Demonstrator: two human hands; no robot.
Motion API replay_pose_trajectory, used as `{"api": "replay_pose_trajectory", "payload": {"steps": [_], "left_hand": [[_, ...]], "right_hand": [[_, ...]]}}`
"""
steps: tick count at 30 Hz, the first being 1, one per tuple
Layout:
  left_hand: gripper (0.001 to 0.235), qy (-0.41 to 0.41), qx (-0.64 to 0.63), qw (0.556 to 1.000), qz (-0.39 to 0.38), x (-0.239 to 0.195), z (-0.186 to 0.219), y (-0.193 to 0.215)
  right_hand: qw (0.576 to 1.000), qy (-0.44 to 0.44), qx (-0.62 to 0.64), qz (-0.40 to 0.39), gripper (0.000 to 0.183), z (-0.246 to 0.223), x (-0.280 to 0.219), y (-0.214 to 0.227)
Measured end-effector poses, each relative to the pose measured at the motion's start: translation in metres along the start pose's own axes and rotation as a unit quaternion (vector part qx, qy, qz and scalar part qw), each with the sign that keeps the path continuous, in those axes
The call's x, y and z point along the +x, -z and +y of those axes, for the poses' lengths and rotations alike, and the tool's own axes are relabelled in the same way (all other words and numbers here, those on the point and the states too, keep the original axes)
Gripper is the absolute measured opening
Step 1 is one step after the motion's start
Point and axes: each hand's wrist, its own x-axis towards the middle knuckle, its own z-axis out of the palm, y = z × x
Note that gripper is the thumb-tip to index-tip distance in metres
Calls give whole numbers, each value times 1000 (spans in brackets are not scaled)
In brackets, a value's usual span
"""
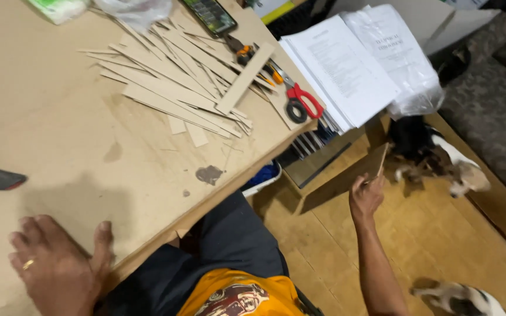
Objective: Cutting thin strips of cardboard using a utility knife and a wooden straight edge on a workbench.
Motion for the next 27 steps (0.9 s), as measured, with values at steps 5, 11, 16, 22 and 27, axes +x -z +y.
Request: {"api": "replay_pose_trajectory", "payload": {"steps": [5,11,16,22,27], "left_hand": [[78,-4,18,1000,0,14,0,16],[78,17,-29,999,-3,16,3,16],[80,13,-15,997,-80,15,0,11],[87,27,-30,995,-95,8,0,-3],[83,11,11,997,-70,8,-2,-1]], "right_hand": [[979,-187,69,-37,71,-63,37,-29],[960,-249,43,-119,27,-47,31,-98],[962,-210,71,-157,77,-43,28,-70],[967,-187,68,-156,96,-57,47,-32],[971,-128,158,-124,54,-53,64,-33]]}}
